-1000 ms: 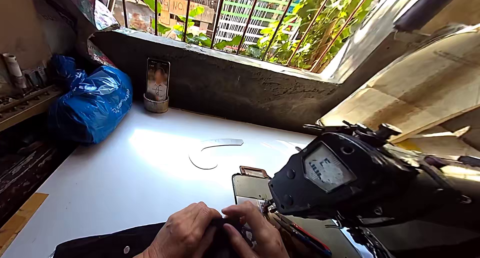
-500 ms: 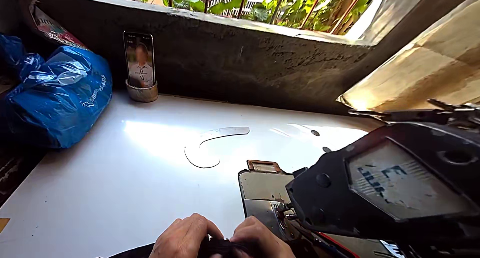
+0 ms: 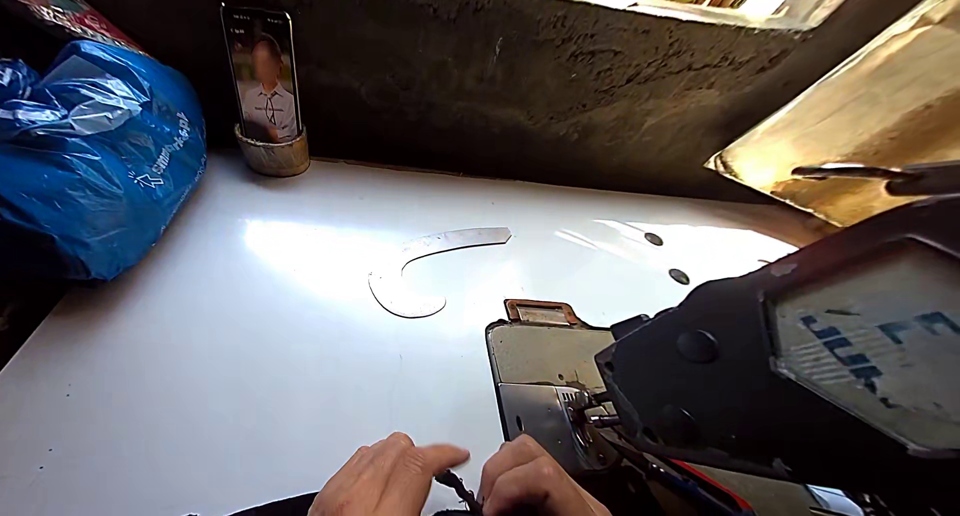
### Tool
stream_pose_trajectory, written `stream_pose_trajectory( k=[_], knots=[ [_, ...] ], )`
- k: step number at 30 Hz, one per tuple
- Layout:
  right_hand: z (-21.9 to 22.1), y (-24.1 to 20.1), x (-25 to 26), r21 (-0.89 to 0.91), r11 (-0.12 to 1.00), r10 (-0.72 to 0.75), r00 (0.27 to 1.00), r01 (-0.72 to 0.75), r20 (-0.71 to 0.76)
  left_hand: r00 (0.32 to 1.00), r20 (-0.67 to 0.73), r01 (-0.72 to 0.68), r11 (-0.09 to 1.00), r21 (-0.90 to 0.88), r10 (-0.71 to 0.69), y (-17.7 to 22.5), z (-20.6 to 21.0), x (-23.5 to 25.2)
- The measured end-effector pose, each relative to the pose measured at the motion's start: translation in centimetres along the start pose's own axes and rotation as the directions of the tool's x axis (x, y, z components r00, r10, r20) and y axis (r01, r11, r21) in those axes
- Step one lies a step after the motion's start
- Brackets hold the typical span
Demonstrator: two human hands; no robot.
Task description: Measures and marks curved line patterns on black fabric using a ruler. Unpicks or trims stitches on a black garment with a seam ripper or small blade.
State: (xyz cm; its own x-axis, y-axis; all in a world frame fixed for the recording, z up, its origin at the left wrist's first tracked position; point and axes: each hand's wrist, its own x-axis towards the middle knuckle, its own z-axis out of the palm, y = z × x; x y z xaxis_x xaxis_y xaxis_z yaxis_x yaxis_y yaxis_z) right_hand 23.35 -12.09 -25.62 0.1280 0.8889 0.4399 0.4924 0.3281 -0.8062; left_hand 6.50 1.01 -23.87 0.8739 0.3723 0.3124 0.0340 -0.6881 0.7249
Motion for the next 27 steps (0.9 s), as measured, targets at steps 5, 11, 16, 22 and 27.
stream_pose_trajectory(
  k=[5,11,16,22,27],
  knots=[
    [0.01,-0.14,0.02,0.019,1.000,0.008,1.000,-0.008,0.020,1.000,0.021,-0.009,0.999,-0.047,0.010,-0.17,-0.06,0.04],
    [-0.11,0.01,0.07,0.066,0.997,0.024,0.998,-0.028,0.059,1.000,0.025,0.010,1.000,-0.023,-0.009,-0.10,0.15,-0.01],
    [-0.16,0.14,-0.05,0.030,0.999,-0.019,0.998,0.018,0.055,1.000,0.008,0.017,1.000,0.024,-0.017,0.10,0.31,-0.03],
    [-0.53,-0.29,0.10,-0.092,0.995,-0.031,0.998,0.036,0.050,1.000,-0.008,-0.015,1.000,0.021,0.015,-0.16,0.46,-0.06],
    [-0.78,-0.42,0.03,-0.203,0.978,-0.040,0.999,0.046,0.036,0.995,-0.102,0.000,0.999,0.048,0.005,-0.38,0.19,-0.33]
  ],
)
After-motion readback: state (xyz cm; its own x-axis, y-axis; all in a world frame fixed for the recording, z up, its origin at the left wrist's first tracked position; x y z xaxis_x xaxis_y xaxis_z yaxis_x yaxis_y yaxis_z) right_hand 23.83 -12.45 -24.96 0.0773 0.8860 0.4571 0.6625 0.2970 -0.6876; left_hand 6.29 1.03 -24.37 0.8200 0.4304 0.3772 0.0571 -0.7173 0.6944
